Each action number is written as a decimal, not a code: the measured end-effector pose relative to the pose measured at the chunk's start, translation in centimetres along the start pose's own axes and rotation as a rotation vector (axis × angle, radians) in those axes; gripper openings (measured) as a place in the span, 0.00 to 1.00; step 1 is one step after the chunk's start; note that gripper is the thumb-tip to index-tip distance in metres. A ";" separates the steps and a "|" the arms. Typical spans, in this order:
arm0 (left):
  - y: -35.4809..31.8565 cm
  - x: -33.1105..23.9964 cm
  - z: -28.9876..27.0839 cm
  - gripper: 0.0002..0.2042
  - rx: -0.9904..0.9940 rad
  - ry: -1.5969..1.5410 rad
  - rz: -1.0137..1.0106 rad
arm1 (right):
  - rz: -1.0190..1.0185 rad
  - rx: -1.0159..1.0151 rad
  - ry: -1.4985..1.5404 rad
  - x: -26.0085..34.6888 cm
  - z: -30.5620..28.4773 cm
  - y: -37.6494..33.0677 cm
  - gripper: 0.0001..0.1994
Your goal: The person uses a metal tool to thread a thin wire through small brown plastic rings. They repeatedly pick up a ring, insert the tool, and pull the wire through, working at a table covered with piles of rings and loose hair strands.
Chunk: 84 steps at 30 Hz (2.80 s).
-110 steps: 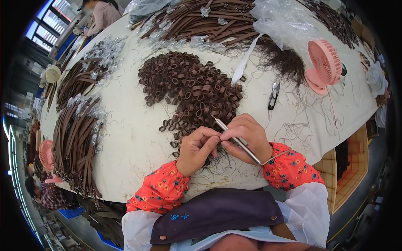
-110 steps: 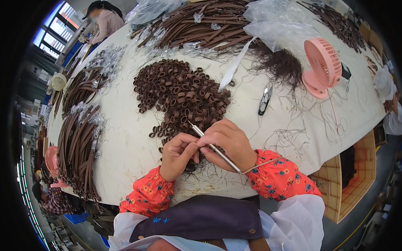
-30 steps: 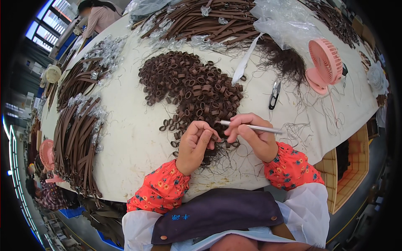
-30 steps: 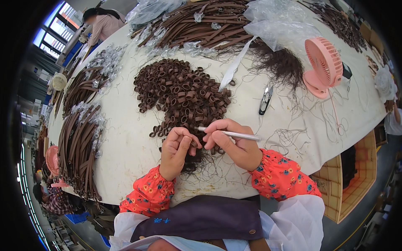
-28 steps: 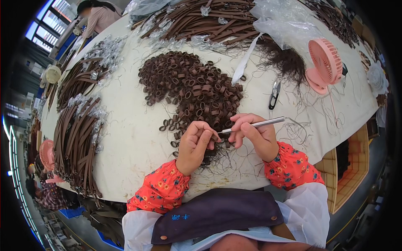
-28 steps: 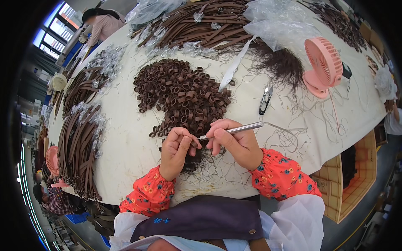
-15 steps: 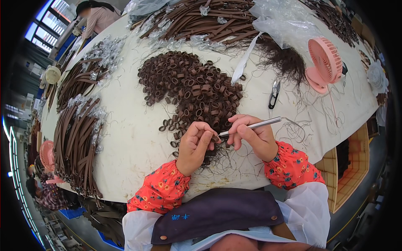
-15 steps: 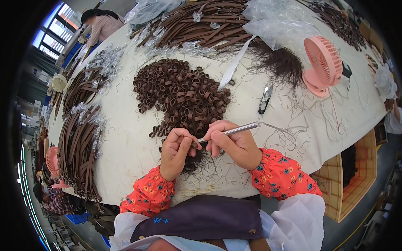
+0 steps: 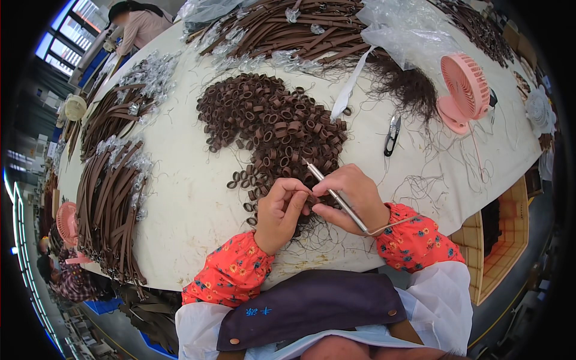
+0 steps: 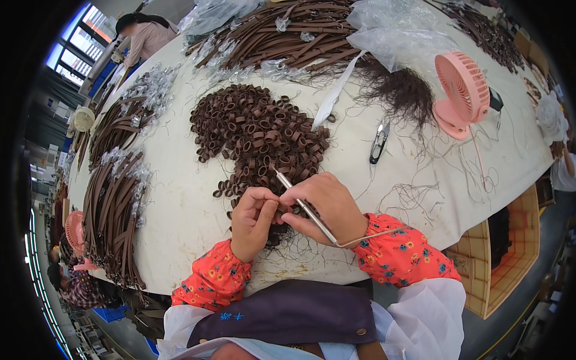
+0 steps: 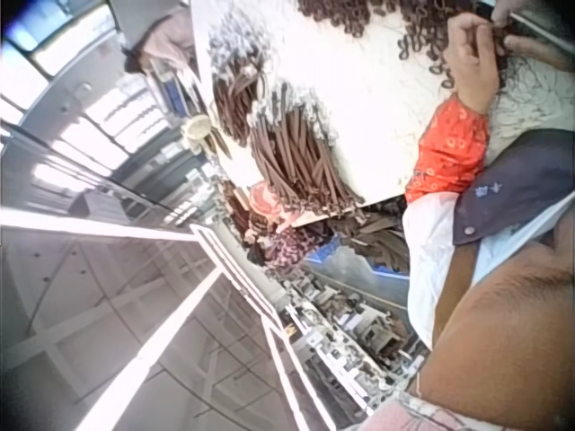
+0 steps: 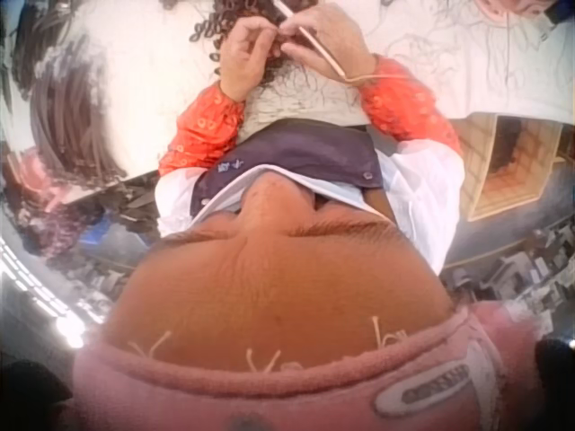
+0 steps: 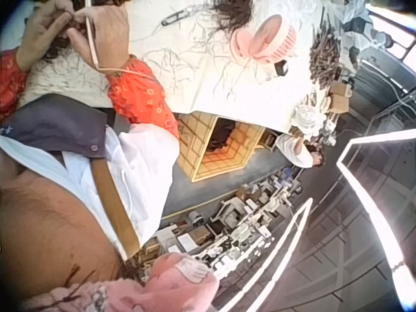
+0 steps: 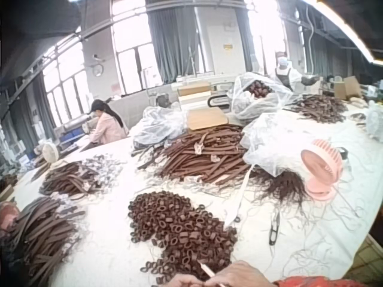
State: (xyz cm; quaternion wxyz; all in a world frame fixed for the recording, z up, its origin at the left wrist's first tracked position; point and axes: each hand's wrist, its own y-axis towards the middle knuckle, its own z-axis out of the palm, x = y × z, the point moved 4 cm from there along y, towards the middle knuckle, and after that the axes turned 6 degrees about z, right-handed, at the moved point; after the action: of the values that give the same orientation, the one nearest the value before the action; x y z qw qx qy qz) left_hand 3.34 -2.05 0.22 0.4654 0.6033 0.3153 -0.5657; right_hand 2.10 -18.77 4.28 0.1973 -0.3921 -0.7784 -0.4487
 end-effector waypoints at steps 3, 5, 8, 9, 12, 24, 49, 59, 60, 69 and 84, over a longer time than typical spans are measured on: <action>-0.2 0.1 0.0 0.05 0.005 0.050 0.012 | -0.004 -0.019 0.015 -0.2 0.5 -0.4 0.17; -0.2 -0.1 0.1 0.05 -0.001 0.013 0.048 | 0.091 -0.025 0.080 -0.5 0.5 -0.5 0.16; 0.2 -0.4 0.0 0.06 -0.040 0.130 0.205 | 0.339 -0.042 0.295 -1.3 0.4 -0.7 0.16; 0.3 -0.7 0.0 0.07 -0.007 0.280 0.256 | 0.421 -0.044 0.404 -1.6 0.5 -0.8 0.16; 0.6 -1.9 -0.1 0.10 0.037 0.577 0.309 | 0.540 -0.108 0.615 -2.0 0.5 -1.0 0.15; -0.1 -0.2 0.5 0.15 0.084 -0.136 -0.100 | 0.243 -0.111 0.247 -0.7 0.1 -0.8 0.14; 0.3 -0.1 -0.8 0.07 -0.103 -0.077 -0.126 | 0.368 -0.057 0.800 -1.4 -1.1 -1.0 0.11; 0.3 -0.1 -0.8 0.07 -0.084 -0.063 -0.121 | 0.376 -0.009 0.741 -1.3 -0.6 -1.1 0.11; 0.3 -0.1 -0.7 0.07 -0.083 -0.064 -0.121 | 0.357 -0.001 0.725 -1.4 -0.7 -1.1 0.11; 0.3 0.0 -0.8 0.07 -0.083 -0.069 -0.125 | 0.333 0.007 0.616 -1.0 -0.5 -1.0 0.10; 0.9 -1.3 -1.3 0.07 -0.168 0.168 -0.035 | 0.247 -0.051 0.587 -1.3 -1.3 -0.9 0.09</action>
State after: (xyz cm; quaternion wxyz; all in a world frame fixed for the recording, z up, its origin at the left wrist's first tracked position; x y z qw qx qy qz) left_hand 4.41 -0.98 1.62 0.4762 0.6020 0.4099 -0.4928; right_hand 2.16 -20.72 3.67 0.4566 -0.3423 -0.6232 -0.5347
